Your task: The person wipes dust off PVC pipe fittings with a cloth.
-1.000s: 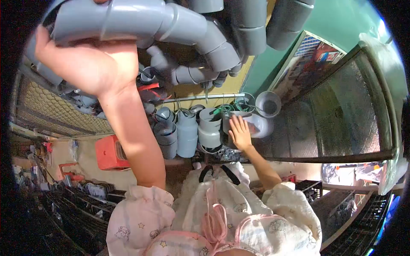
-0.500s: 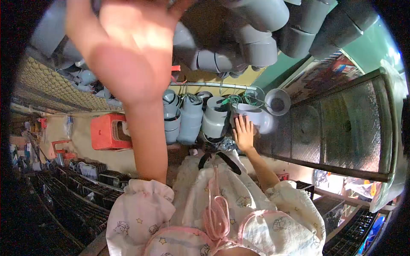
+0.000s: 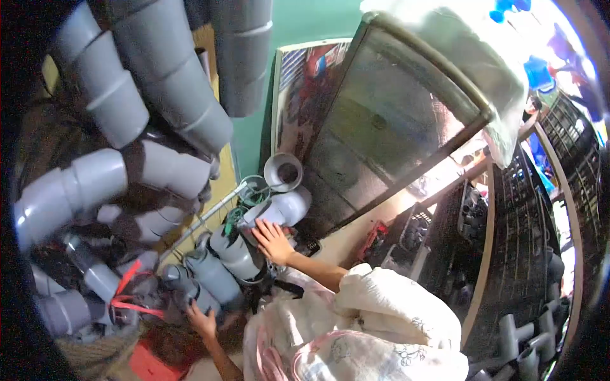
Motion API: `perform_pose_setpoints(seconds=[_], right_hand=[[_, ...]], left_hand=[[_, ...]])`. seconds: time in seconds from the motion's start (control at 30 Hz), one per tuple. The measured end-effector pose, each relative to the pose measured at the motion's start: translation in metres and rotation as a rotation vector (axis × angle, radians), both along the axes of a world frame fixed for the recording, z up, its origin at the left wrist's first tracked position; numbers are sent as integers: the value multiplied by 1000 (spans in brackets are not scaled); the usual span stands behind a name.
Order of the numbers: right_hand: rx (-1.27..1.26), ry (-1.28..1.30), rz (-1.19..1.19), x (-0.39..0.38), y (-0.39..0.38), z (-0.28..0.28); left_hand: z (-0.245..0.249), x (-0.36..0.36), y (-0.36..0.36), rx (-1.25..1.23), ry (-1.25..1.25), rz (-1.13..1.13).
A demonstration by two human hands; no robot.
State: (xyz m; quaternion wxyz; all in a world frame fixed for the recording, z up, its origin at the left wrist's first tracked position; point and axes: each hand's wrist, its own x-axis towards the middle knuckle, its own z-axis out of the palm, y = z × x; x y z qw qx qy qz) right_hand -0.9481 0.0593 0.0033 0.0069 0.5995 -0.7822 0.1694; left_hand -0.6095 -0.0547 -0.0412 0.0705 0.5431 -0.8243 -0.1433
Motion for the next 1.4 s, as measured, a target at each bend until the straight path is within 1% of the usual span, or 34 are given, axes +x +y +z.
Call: perform_pose_setpoints(seconds=[0.07, 0.13, 0.2, 0.23, 0.27, 0.3, 0.33, 0.4, 0.5, 0.53, 0.6, 0.67, 0.73, 0.77, 0.8, 0.87, 0.9, 0.93, 0.97, 1.0, 1.07, 1.13, 1.17, 1.23, 1.27, 1.33, 1.37, 1.4], right_hand=[[-21, -41, -15, 2, -2, 0], [34, 18, -48, 5, -5, 0], [70, 26, -98, 9, -9, 2], [57, -5, -120, 10, -12, 2], [60, -42, -129, 10, -14, 1], [30, -60, -144, 11, -15, 1], [4, -79, -158, 14, -17, 1], [-144, -72, -155, 17, -21, -9], [-156, -120, -110, 20, -33, -5], [-185, -90, -95, 16, -38, -8], [-163, -67, -18, 2, -48, 1], [-152, 63, 21, -19, -59, 12], [-152, 78, 74, -37, -65, 19], [-196, 60, 30, -41, -64, 14], [-260, -20, -60, -33, -63, 16], [-433, -121, -211, -32, -56, -14], [-543, -120, -286, -27, -52, -22], [-588, -211, -390, -24, -47, -30], [-611, -325, -413, -25, -41, -38], [-586, -303, -515, -21, -36, -44], [-635, -420, -562, -13, -29, -40], [-575, -378, -630, -12, -17, -38], [-405, -263, -874, -8, -10, -42], [-381, -1254, -1298, 27, -8, -3], [-683, -2024, -584, 0, 16, -77], [-584, -1788, -1051, 81, 4, -8], [-423, -1596, -1022, 87, 4, -25], [-272, -1401, -994, 92, 7, -56]], left_hand=[[9, 7, 1, 33, -9, -31], [46, -10, 5, 115, -95, 60], [40, -10, -2, 161, -75, 81], [47, -13, -3, 134, -66, 66], [31, -8, -5, 33, -20, 15], [48, -13, -2, 58, 7, 20], [36, -9, -3, 67, -48, 3], [39, -16, 2, 47, -56, 37], [38, -24, 9, 37, -77, 77], [36, -30, 11, 27, -105, 103], [32, -38, 14, 94, -115, 188], [36, -40, 24, 115, -68, 217], [28, -35, 41, 17, 117, 223], [30, -31, 47, 89, 202, 223], [28, -27, 58, 104, 276, 242], [25, -14, 78, 108, 429, 280], [24, -6, 89, 107, 446, 355], [24, 3, 105, 113, 462, 429], [24, 13, 120, 114, 479, 497], [15, 26, 136, 136, 450, 612], [-22, 52, 167, 180, 400, 832], [-50, 87, 193, 206, 539, 908], [-58, 98, 198, 216, 608, 944], [-49, 113, 198, 245, 629, 1112], [-48, 121, 195, 248, 675, 1170], [-53, 138, 182, 254, 817, 1238], [-57, 147, 173, 265, 902, 1252], [-62, 158, 162, 294, 1001, 1242]])
